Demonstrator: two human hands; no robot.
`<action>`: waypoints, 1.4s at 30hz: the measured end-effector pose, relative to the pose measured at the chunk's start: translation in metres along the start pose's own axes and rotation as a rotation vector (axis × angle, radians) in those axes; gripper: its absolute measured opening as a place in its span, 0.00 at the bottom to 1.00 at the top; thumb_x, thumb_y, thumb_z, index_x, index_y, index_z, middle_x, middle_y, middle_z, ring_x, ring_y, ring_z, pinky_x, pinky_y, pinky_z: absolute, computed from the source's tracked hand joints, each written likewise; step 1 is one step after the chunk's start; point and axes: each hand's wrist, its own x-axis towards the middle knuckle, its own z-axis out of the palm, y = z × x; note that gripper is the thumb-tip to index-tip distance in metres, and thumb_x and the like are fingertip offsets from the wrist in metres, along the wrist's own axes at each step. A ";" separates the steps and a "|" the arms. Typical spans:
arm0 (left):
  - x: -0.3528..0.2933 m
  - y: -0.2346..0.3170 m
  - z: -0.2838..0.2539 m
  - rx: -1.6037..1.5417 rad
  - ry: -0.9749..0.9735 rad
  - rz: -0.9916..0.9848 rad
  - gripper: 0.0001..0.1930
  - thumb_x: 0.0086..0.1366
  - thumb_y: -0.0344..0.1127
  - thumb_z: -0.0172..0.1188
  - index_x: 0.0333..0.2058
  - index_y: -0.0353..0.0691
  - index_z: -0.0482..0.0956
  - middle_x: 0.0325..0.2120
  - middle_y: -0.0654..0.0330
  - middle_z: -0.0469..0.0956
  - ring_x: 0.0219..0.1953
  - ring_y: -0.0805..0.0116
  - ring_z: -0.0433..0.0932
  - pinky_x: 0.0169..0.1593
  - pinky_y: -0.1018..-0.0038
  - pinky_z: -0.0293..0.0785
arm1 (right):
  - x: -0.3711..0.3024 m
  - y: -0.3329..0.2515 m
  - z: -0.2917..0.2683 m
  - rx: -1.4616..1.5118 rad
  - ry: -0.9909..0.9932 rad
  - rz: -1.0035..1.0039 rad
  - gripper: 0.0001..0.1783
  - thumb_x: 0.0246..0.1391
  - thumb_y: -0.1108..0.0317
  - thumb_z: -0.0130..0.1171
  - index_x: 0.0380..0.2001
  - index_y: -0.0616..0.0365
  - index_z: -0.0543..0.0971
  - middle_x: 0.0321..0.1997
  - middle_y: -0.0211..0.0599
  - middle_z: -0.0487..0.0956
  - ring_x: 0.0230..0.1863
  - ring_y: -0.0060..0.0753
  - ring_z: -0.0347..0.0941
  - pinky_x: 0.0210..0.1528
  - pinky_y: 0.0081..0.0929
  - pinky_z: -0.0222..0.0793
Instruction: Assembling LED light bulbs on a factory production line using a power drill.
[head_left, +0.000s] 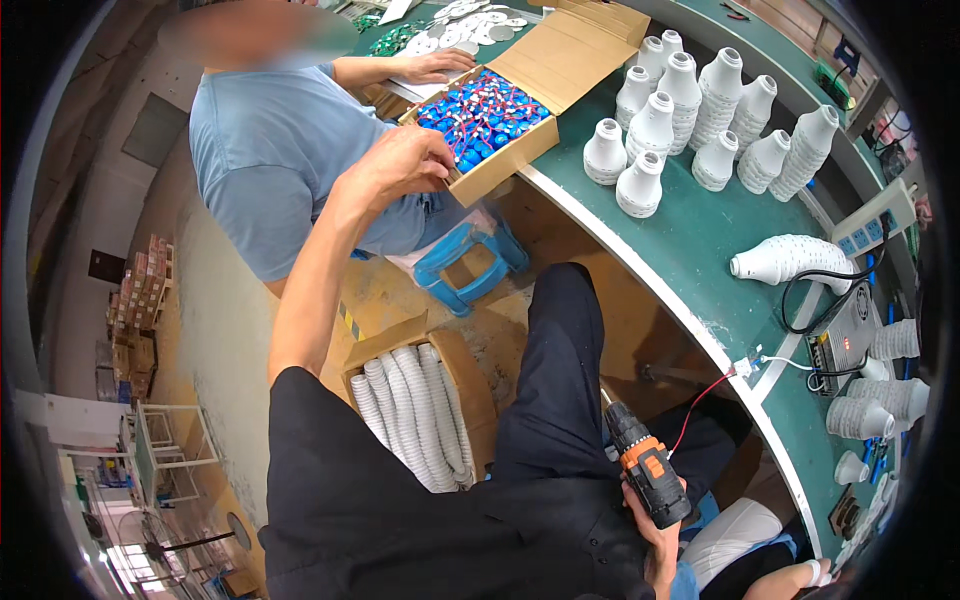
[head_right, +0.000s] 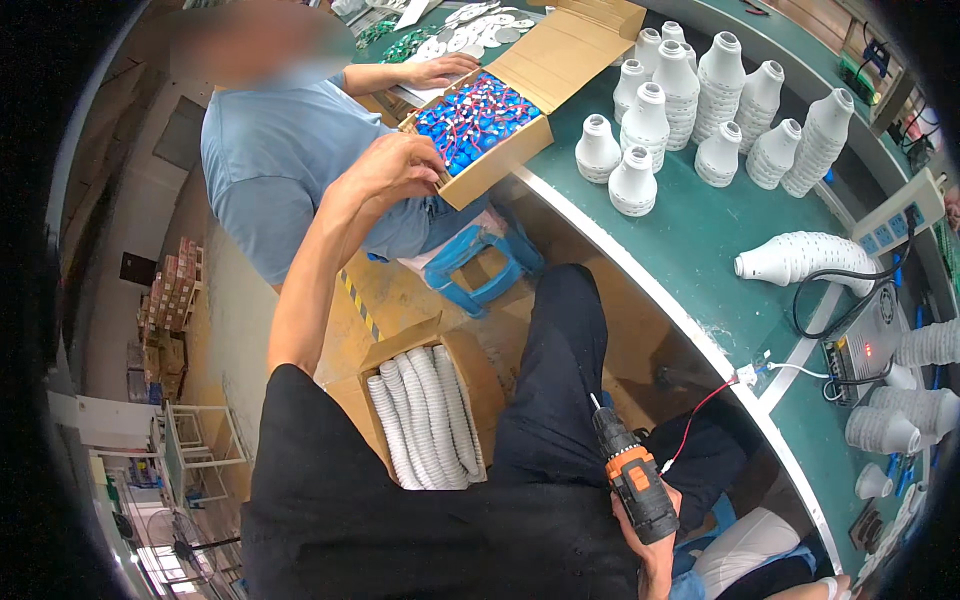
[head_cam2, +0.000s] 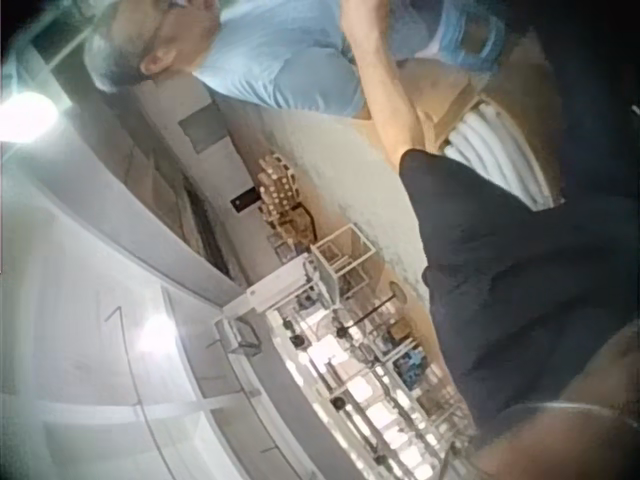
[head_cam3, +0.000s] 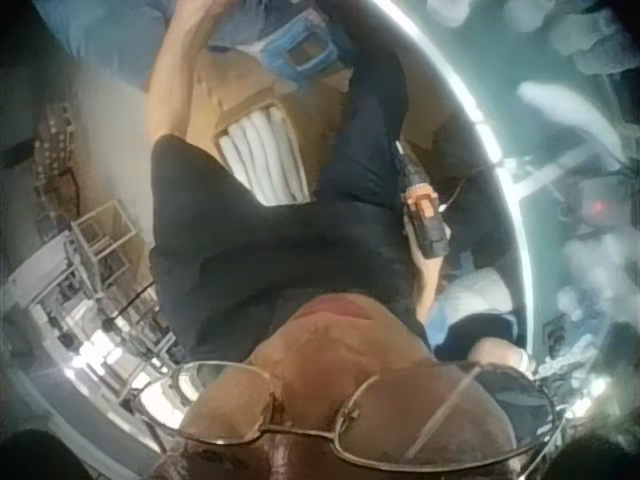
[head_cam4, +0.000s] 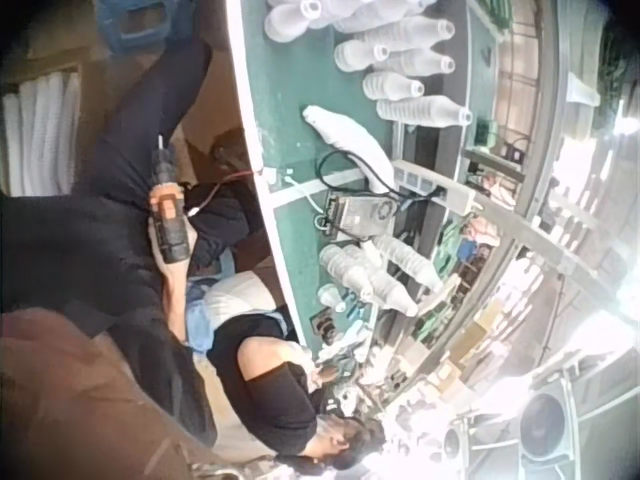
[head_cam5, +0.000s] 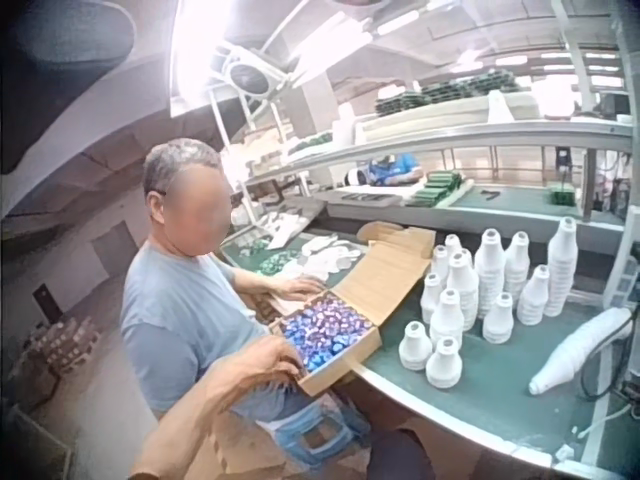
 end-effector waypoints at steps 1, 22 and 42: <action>0.002 0.002 0.000 -0.003 0.002 0.003 0.10 0.58 0.35 0.66 0.38 0.42 0.84 0.31 0.56 0.82 0.40 0.56 0.82 0.43 0.63 0.77 | 0.000 -0.001 0.000 -0.003 0.003 0.000 0.08 0.44 0.79 0.68 0.31 0.65 0.81 0.26 0.34 0.81 0.25 0.27 0.78 0.32 0.24 0.74; 0.019 0.002 0.008 0.190 -0.068 0.131 0.15 0.58 0.41 0.66 0.42 0.42 0.84 0.40 0.56 0.82 0.46 0.55 0.81 0.47 0.62 0.74 | -0.002 0.001 0.005 -0.072 -0.001 -0.033 0.09 0.43 0.77 0.69 0.31 0.64 0.82 0.27 0.36 0.81 0.27 0.31 0.80 0.34 0.27 0.75; 0.003 0.005 0.021 0.381 0.032 0.258 0.20 0.46 0.31 0.71 0.40 0.44 0.78 0.34 0.60 0.76 0.44 0.61 0.78 0.48 0.66 0.77 | -0.004 -0.006 0.009 -0.058 0.009 -0.056 0.12 0.42 0.78 0.70 0.33 0.64 0.82 0.30 0.39 0.83 0.32 0.35 0.82 0.38 0.29 0.75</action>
